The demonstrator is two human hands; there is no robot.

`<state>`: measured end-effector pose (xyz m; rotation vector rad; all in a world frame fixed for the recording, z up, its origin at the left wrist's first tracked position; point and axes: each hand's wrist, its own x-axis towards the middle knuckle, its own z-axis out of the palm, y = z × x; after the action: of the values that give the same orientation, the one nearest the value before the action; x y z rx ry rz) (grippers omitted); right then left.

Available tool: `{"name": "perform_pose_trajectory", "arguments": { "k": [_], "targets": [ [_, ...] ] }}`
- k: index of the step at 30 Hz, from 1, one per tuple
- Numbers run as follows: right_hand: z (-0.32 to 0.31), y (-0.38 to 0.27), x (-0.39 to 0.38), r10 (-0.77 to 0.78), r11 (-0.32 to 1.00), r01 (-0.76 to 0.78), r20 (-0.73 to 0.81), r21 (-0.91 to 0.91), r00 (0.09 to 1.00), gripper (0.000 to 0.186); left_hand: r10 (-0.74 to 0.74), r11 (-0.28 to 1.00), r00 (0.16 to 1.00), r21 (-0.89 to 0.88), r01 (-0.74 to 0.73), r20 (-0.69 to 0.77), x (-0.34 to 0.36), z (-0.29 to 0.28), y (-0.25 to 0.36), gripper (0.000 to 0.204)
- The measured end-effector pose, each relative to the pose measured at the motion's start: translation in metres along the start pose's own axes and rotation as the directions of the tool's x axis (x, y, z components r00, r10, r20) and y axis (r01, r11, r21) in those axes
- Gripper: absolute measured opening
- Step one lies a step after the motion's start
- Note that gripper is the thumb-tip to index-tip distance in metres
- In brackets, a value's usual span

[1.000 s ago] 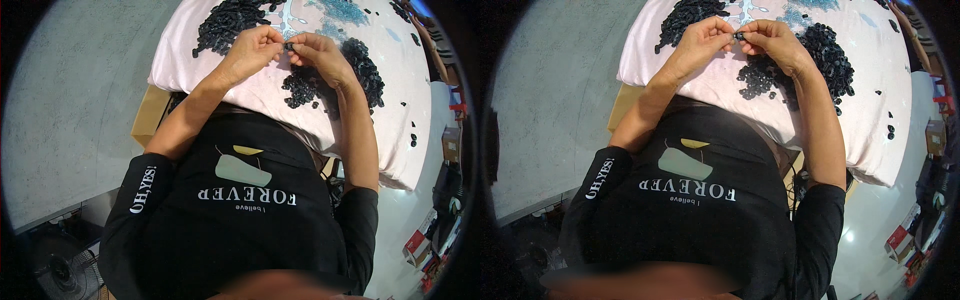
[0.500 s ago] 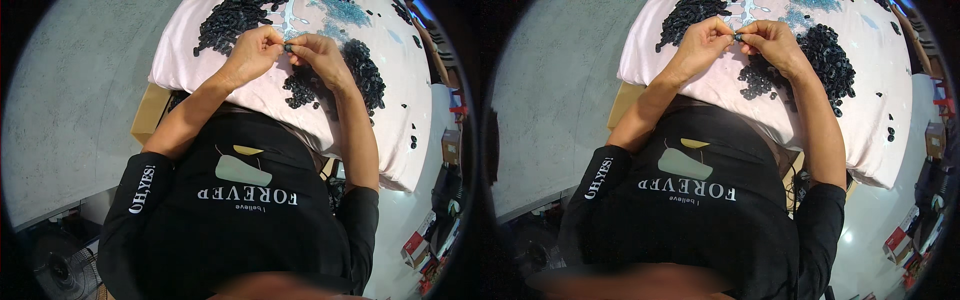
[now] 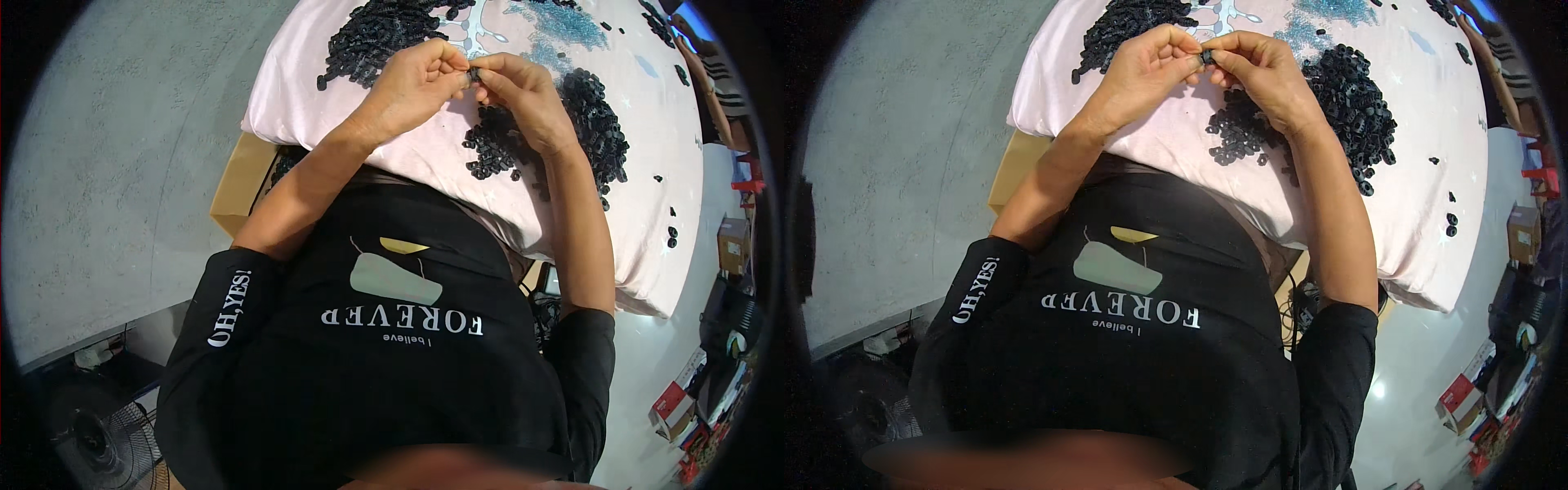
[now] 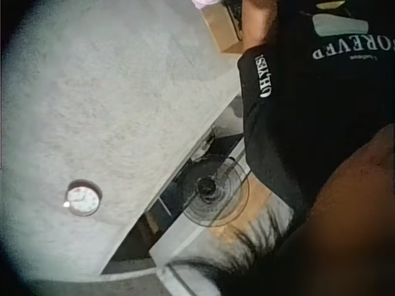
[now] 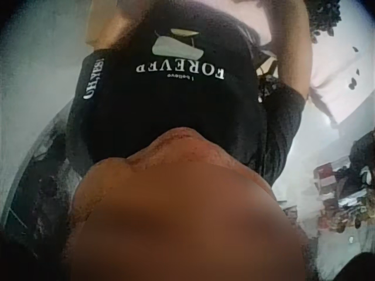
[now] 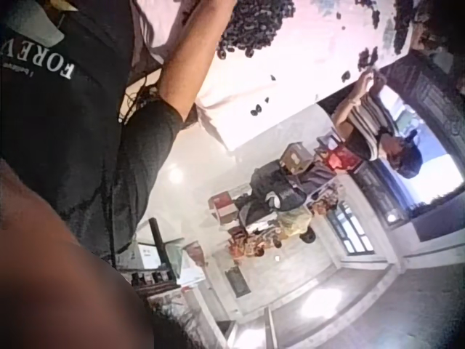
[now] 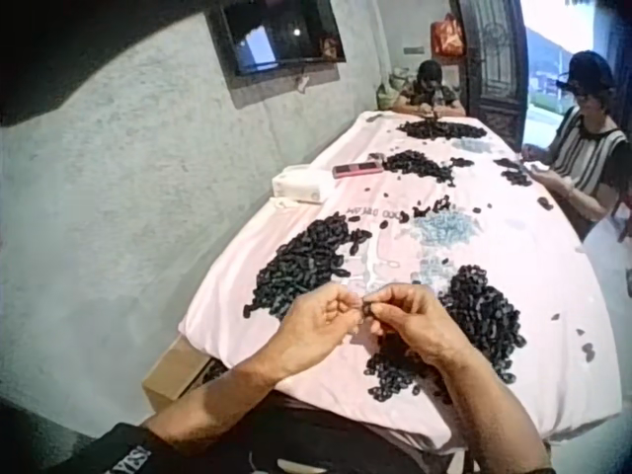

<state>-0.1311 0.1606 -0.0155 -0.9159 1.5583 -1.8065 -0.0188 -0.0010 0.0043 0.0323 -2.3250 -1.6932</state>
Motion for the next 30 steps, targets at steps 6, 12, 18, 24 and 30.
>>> {"name": "perform_pose_trajectory", "arguments": {
  "k": [6,12,18,24,30],
  "targets": [
    [-0.006,-0.004,-0.001,0.025,0.998,-0.030,0.111,0.047,0.993,0.035,-0.079,0.990,0.983,-0.101,0.096,0.164,-0.002,-0.002,0.011,0.022],
    [-0.003,-0.003,-0.002,0.043,0.998,-0.051,0.167,0.044,0.985,0.040,-0.086,0.996,0.941,0.036,0.078,0.327,0.000,-0.012,0.008,0.031],
    [-0.002,-0.003,-0.002,0.063,0.993,-0.084,0.223,0.086,0.973,0.042,0.029,1.000,0.972,-0.017,-0.025,0.233,-0.006,-0.005,0.004,0.029],
    [-0.002,-0.001,-0.002,0.074,0.993,-0.094,0.254,0.067,0.964,0.037,0.011,0.998,0.985,0.055,-0.020,0.171,-0.009,0.000,-0.003,0.025],
    [-0.012,-0.009,0.001,0.009,0.985,-0.023,-0.077,-0.174,0.997,0.018,0.114,0.923,0.991,0.377,-0.080,-0.067,0.014,-0.020,-0.013,0.026]
  ]
}}
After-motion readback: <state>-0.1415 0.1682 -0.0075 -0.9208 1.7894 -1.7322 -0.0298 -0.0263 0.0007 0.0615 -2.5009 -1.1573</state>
